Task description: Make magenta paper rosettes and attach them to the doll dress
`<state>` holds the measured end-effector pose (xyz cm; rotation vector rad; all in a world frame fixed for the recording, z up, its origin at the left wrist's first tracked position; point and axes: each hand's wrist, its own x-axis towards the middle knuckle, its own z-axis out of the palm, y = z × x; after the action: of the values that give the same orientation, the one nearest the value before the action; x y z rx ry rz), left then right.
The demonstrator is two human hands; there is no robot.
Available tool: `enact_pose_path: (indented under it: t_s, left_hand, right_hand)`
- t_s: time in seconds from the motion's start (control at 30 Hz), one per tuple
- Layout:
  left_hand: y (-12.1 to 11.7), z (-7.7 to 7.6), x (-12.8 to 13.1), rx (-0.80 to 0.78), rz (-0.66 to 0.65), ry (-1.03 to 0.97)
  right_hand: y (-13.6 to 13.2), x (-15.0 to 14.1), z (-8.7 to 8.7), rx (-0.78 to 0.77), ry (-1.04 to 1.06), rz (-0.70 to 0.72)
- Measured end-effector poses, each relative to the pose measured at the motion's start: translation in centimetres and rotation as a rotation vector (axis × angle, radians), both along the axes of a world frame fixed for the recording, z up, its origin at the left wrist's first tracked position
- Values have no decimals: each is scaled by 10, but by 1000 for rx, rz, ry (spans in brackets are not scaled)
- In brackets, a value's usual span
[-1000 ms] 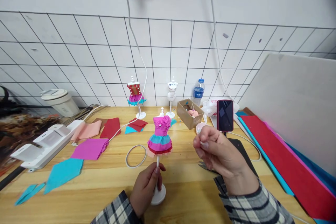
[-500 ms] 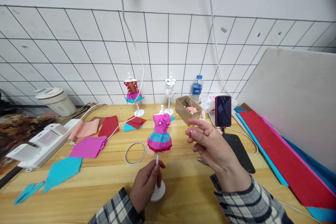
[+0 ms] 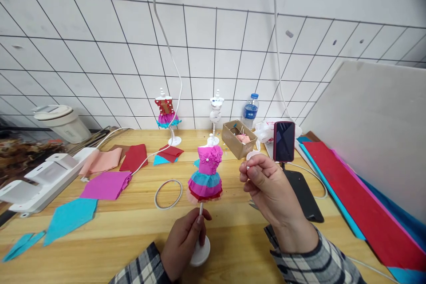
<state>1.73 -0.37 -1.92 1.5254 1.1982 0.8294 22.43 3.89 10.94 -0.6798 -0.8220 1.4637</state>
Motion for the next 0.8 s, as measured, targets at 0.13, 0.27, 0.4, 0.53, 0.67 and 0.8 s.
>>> enact_pose_path:
  t_s: [0.13, 0.27, 0.4, 0.53, 0.67, 0.8]
  left_hand:
    - [0, 3, 0, -3, 5, 1]
    - [-1, 3, 0, -9, 2, -3]
    - [-1, 3, 0, -14, 1, 1]
    - [-1, 5, 1, -5, 5, 3]
    - [-2, 5, 1, 4, 0, 16]
    - [-3, 5, 0, 31, -30, 45]
  right_hand:
    - [1, 0, 0, -61, -1, 11]
    - [1, 0, -1, -62, 10, 38]
    - [-2, 1, -2, -40, -8, 85]
    - [-2, 3, -2, 7, -47, 82]
    - [-2, 2, -3, 198, -293, -91]
    - [-7, 0, -4, 512, -758, -479]
